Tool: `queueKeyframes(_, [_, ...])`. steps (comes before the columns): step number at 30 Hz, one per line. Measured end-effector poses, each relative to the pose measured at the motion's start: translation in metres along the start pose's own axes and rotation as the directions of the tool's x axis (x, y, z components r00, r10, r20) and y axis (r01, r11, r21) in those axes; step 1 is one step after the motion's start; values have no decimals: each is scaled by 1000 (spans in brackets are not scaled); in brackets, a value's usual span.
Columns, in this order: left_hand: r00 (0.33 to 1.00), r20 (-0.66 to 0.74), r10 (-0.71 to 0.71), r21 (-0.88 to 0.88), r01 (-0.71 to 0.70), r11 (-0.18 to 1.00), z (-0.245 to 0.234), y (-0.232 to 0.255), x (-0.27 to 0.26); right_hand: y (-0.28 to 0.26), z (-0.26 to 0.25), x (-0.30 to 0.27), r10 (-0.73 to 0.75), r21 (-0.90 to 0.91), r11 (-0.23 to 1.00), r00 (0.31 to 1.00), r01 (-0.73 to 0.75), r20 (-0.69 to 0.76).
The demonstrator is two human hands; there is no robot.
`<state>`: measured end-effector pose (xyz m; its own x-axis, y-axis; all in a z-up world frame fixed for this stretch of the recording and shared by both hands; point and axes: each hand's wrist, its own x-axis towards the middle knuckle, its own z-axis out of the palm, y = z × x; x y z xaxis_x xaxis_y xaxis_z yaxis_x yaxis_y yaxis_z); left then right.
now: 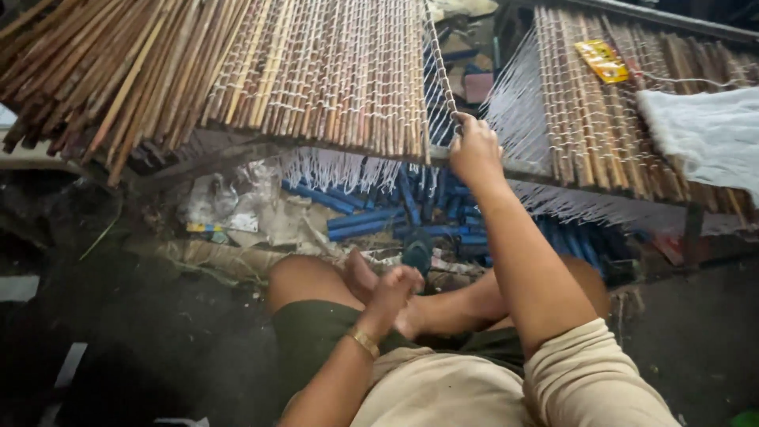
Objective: The person sits on the floor and repeatedly ties white threads onto a long wooden stick using a consistent looping and pulling motion. The person occasionally pauses to adjust the stick or retrieve more thread, then resumes the tying process.
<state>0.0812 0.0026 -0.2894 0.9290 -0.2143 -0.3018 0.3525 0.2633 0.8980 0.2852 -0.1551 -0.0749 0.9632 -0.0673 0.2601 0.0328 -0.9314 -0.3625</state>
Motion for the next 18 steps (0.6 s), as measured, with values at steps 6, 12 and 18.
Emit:
queueKeyframes(6, [892,-443,92,25,-90,996,-96,128,-7,-14,15,11,80,-46,996,981,-73,175])
queueKeyframes(12, [680,-720,138,-252,-442,861,-192,244,-15,3,34,33,33,45,998,978,-43,208])
queueKeyframes(18, [735,-674,71,-266,-332,905,-231,291,6,-24,-18,-12,-212,198,950,963,243,-165])
